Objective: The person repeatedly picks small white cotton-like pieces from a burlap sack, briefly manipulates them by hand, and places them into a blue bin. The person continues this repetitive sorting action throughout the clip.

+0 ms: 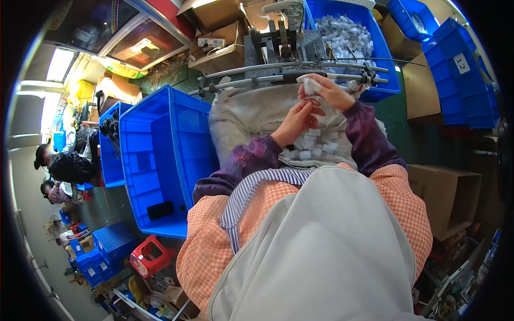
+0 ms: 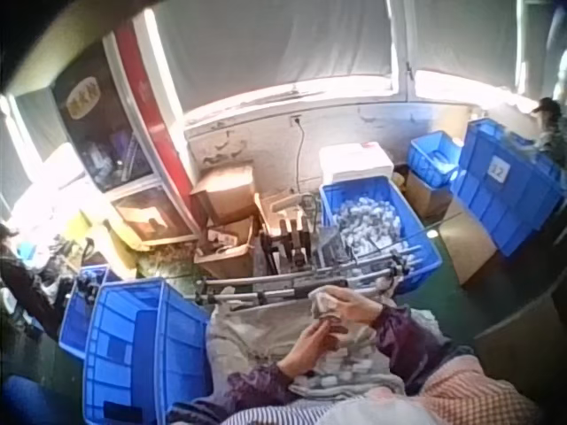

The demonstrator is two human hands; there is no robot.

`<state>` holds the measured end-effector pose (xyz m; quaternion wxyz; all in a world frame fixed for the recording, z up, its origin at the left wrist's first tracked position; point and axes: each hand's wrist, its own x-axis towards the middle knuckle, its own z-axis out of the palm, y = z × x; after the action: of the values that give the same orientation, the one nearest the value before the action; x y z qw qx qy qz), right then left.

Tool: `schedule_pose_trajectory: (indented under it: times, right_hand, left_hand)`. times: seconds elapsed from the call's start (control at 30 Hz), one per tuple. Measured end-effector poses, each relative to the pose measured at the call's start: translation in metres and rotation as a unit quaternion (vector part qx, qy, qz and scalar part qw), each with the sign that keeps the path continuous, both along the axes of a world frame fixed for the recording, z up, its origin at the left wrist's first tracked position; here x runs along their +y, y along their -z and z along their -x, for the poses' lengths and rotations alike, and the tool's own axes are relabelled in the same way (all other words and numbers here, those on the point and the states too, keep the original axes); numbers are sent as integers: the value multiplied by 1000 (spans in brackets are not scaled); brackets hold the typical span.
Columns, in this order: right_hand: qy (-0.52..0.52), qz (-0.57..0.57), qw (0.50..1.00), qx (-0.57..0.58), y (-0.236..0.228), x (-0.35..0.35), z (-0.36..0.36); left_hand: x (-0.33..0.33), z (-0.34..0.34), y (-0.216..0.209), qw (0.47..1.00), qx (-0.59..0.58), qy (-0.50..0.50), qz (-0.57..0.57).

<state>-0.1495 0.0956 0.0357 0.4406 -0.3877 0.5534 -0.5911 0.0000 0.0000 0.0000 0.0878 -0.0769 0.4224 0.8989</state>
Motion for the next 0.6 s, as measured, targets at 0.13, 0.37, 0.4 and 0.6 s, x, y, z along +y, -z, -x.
schedule_pose_trajectory:
  times: [0.13,0.37,0.4,0.6]
  right_hand:
    - [96,-73,977,175,-2,-24,16]
    - [310,-127,726,600,56,-75,100]
    - [296,-140,718,615,58,-79,103]
    - [300,-165,663,666,61,-96,114]
  left_hand:
    - [-2,-7,-2,968,-17,-22,248]
    - [-38,-85,58,501,6,230,834]
    - [-37,-90,60,496,-5,247,832]
    - [-40,-84,66,465,-13,330,822]
